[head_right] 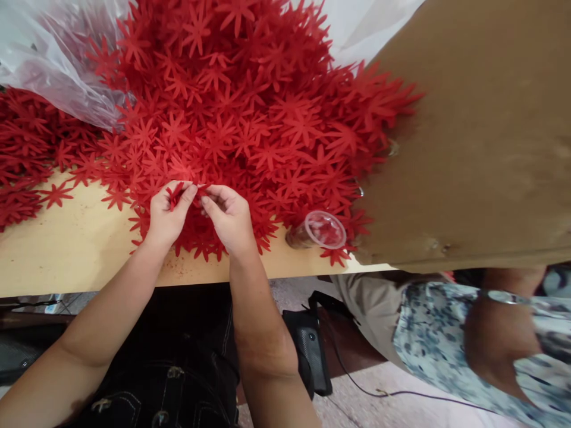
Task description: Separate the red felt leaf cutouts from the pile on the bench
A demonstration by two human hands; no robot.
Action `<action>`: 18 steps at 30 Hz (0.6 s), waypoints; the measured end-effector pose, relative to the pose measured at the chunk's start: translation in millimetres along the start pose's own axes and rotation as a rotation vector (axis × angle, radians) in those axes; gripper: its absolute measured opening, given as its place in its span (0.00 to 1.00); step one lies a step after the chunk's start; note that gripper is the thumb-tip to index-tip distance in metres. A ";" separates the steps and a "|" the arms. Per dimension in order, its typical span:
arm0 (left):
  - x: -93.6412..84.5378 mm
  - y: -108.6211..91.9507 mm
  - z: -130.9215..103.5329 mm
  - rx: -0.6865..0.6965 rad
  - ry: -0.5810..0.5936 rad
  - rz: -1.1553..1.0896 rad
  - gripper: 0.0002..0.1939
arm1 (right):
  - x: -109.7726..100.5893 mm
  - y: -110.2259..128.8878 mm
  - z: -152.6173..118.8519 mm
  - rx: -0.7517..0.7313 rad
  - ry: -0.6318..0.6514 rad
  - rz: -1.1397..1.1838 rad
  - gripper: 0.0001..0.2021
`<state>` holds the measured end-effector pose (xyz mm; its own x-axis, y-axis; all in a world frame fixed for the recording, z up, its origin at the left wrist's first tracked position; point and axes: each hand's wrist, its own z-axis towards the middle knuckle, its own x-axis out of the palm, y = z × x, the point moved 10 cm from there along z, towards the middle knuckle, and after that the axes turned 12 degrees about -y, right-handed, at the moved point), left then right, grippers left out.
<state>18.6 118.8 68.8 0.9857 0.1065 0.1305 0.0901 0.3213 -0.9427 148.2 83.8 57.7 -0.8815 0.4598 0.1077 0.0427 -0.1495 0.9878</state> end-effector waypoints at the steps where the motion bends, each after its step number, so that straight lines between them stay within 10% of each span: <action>1: -0.9 5.0 0.5 -0.064 -0.018 -0.053 0.06 | -1.0 0.9 0.2 -0.010 -0.017 -0.002 0.20; 18: 4.3 39.8 -3.6 -0.485 -0.086 -0.265 0.04 | -14.0 21.6 -9.5 -0.255 -0.284 -0.249 0.24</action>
<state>27.0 128.7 30.7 0.9070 0.1643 0.3878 0.4085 -0.1196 -0.9049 157.0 65.9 76.5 -0.6848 0.7256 -0.0675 -0.3024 -0.1986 0.9322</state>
